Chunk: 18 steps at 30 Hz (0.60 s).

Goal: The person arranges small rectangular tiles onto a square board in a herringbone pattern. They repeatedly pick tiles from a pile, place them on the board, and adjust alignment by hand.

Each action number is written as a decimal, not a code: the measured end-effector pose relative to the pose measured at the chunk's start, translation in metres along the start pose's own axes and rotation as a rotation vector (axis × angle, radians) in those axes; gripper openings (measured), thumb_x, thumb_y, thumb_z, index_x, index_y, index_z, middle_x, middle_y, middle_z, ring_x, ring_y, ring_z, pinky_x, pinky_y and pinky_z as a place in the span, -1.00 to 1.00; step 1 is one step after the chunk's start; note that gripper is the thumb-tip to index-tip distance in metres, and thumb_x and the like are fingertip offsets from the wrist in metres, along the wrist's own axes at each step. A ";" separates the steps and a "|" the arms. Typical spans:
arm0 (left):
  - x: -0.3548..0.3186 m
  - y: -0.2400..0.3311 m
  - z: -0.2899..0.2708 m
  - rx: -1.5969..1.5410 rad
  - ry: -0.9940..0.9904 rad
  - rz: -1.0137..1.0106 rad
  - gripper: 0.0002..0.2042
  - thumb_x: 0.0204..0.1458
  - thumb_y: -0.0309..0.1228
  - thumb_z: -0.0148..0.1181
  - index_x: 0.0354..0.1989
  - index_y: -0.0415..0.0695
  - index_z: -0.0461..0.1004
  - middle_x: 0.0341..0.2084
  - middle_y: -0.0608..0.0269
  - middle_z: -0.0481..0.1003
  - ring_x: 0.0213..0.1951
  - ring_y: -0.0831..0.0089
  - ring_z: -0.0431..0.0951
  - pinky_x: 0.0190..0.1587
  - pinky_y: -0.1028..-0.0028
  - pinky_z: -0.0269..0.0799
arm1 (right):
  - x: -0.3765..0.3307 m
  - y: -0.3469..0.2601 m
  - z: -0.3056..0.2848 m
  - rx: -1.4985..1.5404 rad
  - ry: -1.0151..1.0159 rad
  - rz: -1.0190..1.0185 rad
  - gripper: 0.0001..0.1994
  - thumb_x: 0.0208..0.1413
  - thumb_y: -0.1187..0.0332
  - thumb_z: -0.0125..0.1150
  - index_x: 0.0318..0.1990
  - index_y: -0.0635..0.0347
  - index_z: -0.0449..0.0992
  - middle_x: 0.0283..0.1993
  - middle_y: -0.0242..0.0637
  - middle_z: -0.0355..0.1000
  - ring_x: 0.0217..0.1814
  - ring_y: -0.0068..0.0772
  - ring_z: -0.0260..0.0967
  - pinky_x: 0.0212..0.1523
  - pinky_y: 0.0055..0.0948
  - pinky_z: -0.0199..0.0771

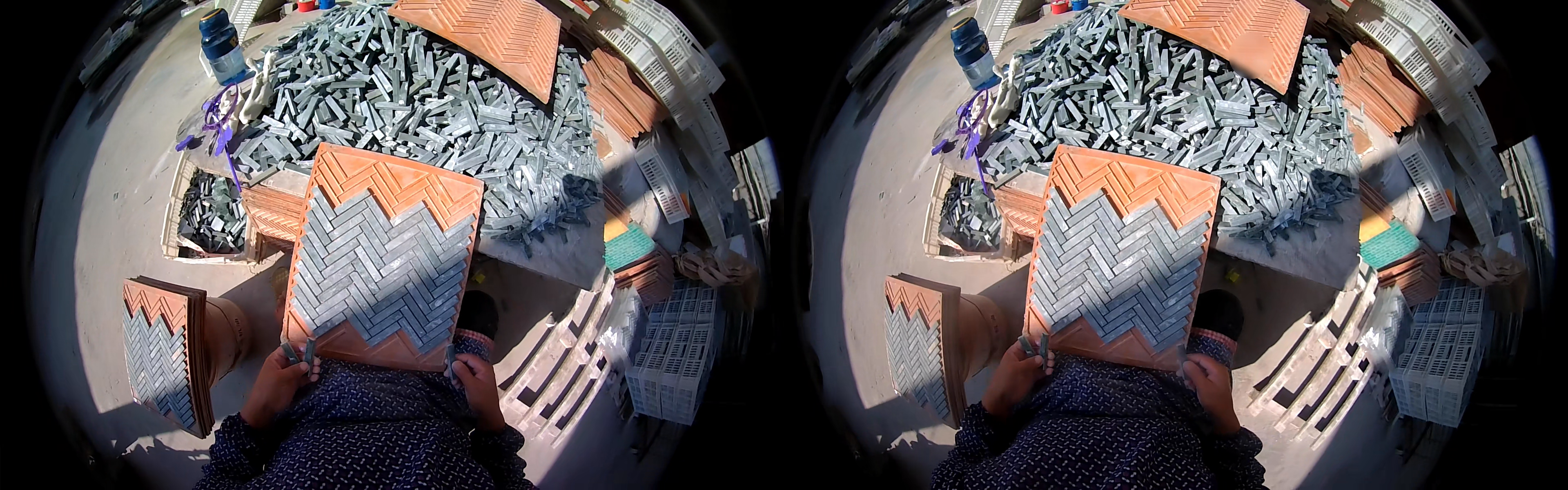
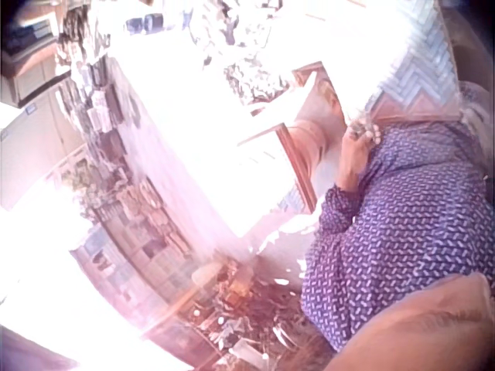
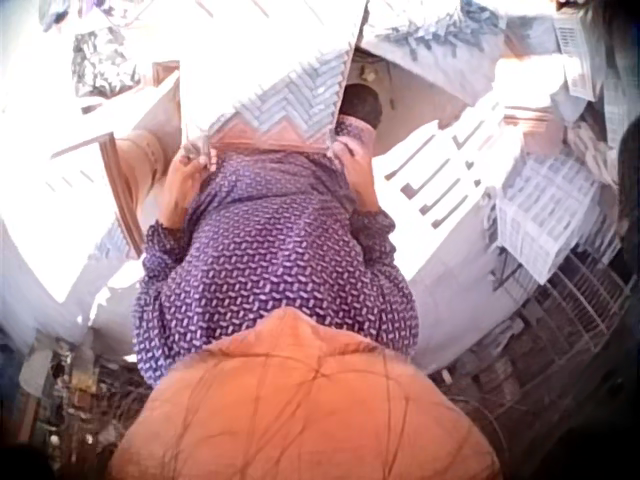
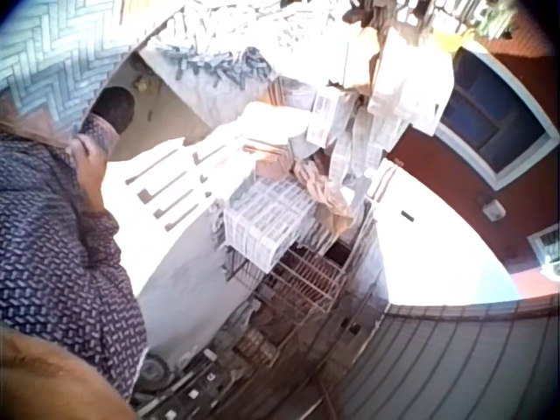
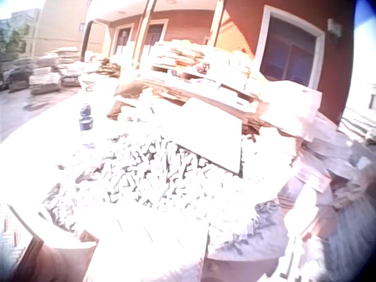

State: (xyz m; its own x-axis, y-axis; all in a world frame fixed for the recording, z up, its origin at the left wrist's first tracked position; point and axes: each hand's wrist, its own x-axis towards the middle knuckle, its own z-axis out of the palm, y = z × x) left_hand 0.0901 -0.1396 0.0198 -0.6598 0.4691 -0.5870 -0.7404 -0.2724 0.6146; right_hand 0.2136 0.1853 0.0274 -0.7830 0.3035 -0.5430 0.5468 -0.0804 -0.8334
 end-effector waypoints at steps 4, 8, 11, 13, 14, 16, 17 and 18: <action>-0.004 -0.004 0.010 0.077 0.028 -0.096 -0.74 0.00 -0.64 0.03 -0.10 -0.22 0.33 -0.30 0.14 0.47 -0.24 0.37 0.50 -0.16 0.42 0.45 | 0.000 0.001 -0.001 0.062 -0.060 -0.051 -0.81 0.07 0.45 0.07 -0.17 0.33 0.44 -0.38 -0.37 0.46 -0.42 -0.68 0.28 -0.35 -0.67 0.27; -0.005 -0.003 0.022 0.066 0.063 -0.124 -0.77 -0.03 -0.62 0.08 -0.15 -0.22 0.36 -0.30 0.14 0.47 -0.20 0.32 0.50 -0.14 0.38 0.46 | -0.001 -0.003 0.001 0.084 -0.051 -0.067 -0.79 0.06 0.47 0.08 -0.14 0.33 0.42 -0.32 -0.35 0.47 -0.35 -0.65 0.32 -0.30 -0.66 0.29; -0.003 -0.005 0.020 0.089 -0.006 -0.127 -0.74 0.00 -0.62 0.06 -0.10 -0.23 0.35 -0.22 0.11 0.47 -0.15 0.31 0.50 -0.09 0.37 0.47 | 0.000 -0.003 0.000 0.078 -0.047 -0.033 -0.79 0.06 0.47 0.09 -0.14 0.33 0.42 -0.28 -0.33 0.47 -0.30 -0.65 0.34 -0.28 -0.65 0.30; -0.002 -0.005 0.021 0.108 -0.025 -0.147 -0.73 0.01 -0.62 0.05 -0.07 -0.23 0.34 -0.18 0.09 0.47 -0.14 0.31 0.51 -0.08 0.37 0.47 | 0.001 0.000 0.001 0.074 -0.039 -0.014 -0.79 0.06 0.46 0.10 -0.15 0.34 0.42 -0.26 -0.32 0.47 -0.28 -0.63 0.35 -0.26 -0.63 0.32; -0.002 -0.005 0.024 0.115 -0.007 -0.165 -0.73 0.01 -0.61 0.05 -0.07 -0.23 0.34 -0.18 0.09 0.48 -0.13 0.31 0.51 -0.08 0.37 0.47 | 0.002 0.001 0.001 0.076 -0.034 -0.007 -0.79 0.06 0.46 0.10 -0.15 0.34 0.42 -0.25 -0.30 0.47 -0.27 -0.62 0.35 -0.25 -0.61 0.33; 0.000 -0.006 0.028 0.129 0.003 -0.188 -0.73 0.02 -0.60 0.06 -0.07 -0.22 0.34 -0.18 0.09 0.48 -0.13 0.31 0.51 -0.08 0.37 0.46 | 0.004 0.007 0.003 0.018 -0.031 -0.046 -0.79 0.06 0.46 0.11 -0.15 0.34 0.42 -0.24 -0.28 0.47 -0.25 -0.57 0.37 -0.22 -0.57 0.35; 0.001 -0.007 0.029 0.138 -0.003 -0.193 -0.74 0.02 -0.60 0.06 -0.07 -0.22 0.34 -0.18 0.09 0.48 -0.13 0.31 0.51 -0.09 0.38 0.46 | 0.004 0.011 0.004 -0.038 -0.034 -0.092 -0.79 0.06 0.46 0.12 -0.15 0.33 0.43 -0.24 -0.26 0.47 -0.24 -0.54 0.38 -0.20 -0.55 0.37; 0.002 -0.007 0.030 0.149 -0.009 -0.199 -0.74 0.02 -0.59 0.06 -0.07 -0.21 0.34 -0.18 0.09 0.48 -0.13 0.31 0.51 -0.09 0.38 0.46 | 0.005 0.016 0.006 -0.093 -0.036 -0.137 -0.79 0.06 0.46 0.12 -0.15 0.33 0.43 -0.24 -0.25 0.47 -0.23 -0.52 0.39 -0.18 -0.53 0.38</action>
State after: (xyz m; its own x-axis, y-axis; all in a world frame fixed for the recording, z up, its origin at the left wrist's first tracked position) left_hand 0.0978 -0.1116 0.0300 -0.5010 0.5091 -0.6998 -0.8282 -0.0472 0.5585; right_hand 0.2168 0.1801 0.0113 -0.8615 0.2713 -0.4293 0.4576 0.0483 -0.8878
